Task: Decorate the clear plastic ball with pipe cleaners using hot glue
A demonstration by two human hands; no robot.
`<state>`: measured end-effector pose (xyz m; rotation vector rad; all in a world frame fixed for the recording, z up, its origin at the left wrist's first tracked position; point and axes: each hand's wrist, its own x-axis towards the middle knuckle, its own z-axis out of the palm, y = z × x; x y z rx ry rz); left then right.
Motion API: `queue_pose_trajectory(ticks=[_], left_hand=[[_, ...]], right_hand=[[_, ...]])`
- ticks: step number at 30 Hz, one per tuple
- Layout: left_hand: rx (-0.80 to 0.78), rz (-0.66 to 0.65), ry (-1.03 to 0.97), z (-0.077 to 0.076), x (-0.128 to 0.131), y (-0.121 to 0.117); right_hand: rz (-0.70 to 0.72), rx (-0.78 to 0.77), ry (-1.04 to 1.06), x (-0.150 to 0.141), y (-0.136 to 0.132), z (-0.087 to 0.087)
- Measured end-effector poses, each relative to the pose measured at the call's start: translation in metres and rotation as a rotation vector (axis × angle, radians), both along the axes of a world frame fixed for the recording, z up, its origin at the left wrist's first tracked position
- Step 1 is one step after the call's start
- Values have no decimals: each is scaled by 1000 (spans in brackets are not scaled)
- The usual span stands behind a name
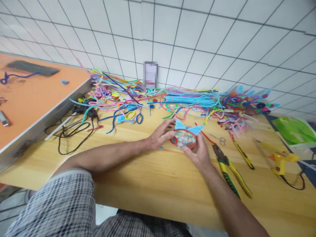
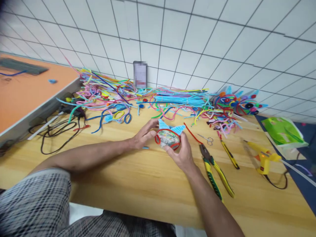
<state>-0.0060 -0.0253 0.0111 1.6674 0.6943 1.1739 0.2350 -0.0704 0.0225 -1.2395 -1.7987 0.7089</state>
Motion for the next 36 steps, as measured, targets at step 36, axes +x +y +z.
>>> queue_pose_trajectory(ticks=[36], left_hand=[[-118,-66,41,3,2,18]], right_hand=[[-337,-57,593,59,22,73]])
